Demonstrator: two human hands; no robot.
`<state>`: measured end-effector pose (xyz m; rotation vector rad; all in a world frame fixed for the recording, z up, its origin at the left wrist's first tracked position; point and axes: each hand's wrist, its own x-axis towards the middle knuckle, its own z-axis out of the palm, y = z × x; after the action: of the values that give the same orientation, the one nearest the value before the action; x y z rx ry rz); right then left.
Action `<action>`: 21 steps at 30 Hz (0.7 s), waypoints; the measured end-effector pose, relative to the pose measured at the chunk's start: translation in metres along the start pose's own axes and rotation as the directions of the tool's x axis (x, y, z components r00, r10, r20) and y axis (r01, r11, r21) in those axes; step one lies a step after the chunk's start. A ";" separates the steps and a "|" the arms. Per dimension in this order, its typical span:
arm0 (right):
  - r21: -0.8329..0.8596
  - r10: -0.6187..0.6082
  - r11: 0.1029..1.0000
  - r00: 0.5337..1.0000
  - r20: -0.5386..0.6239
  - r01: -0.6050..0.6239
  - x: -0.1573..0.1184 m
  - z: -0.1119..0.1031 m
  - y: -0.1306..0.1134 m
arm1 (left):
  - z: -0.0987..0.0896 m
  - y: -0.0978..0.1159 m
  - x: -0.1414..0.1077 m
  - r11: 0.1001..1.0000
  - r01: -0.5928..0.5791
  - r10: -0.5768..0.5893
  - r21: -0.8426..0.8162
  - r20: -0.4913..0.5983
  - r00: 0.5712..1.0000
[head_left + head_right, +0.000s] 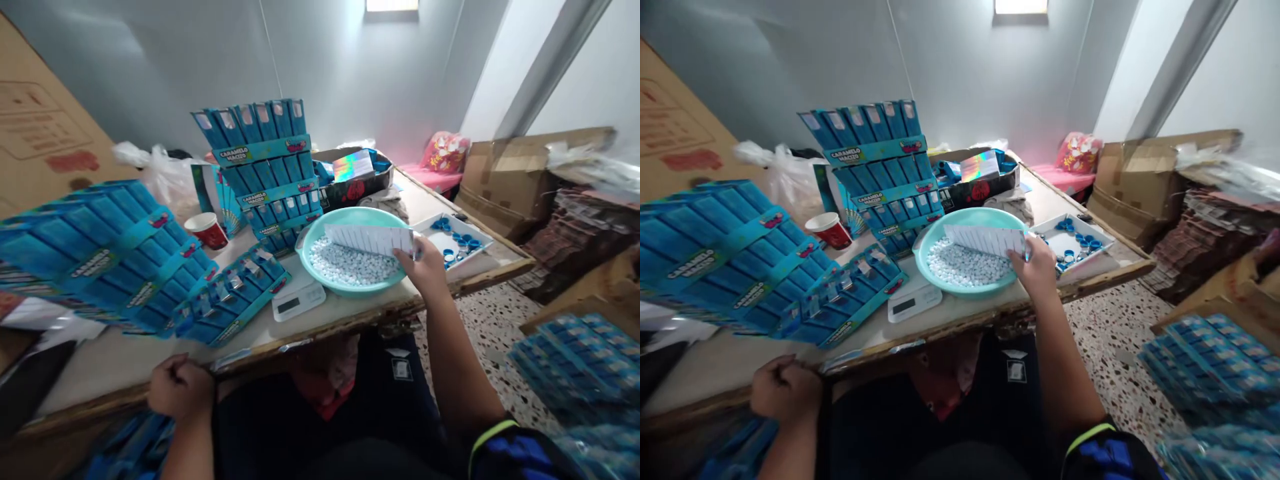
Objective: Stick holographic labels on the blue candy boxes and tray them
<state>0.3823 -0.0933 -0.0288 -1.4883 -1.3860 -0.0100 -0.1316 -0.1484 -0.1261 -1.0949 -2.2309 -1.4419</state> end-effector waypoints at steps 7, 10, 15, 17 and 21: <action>0.211 -0.182 0.934 0.890 -0.418 0.290 -0.007 0.005 -0.083 | -0.002 0.001 -0.004 0.998 0.009 -0.008 -0.066 0.012 1.000; 0.259 -0.220 0.894 0.863 -0.456 0.365 -0.017 0.003 -0.130 | -0.011 0.014 -0.006 0.994 0.023 -0.016 -0.103 0.062 0.998; 0.556 -0.240 0.744 0.925 -0.293 0.369 -0.057 0.012 -0.170 | -0.028 0.047 -0.012 0.898 0.202 -0.172 -0.391 0.111 0.979; 0.694 -0.216 0.672 0.965 -0.150 0.258 -0.080 0.022 -0.173 | -0.037 0.054 -0.019 0.886 0.203 -0.178 -0.416 0.099 0.979; 0.830 -0.267 0.554 0.959 0.100 0.068 -0.126 0.040 -0.174 | -0.082 0.053 -0.041 0.848 0.243 -0.200 -0.471 0.140 0.970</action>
<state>0.1902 -0.1960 -0.0109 -0.5521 -1.4005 0.6296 -0.0790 -0.2259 -0.0764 -1.0718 -2.1641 -2.1820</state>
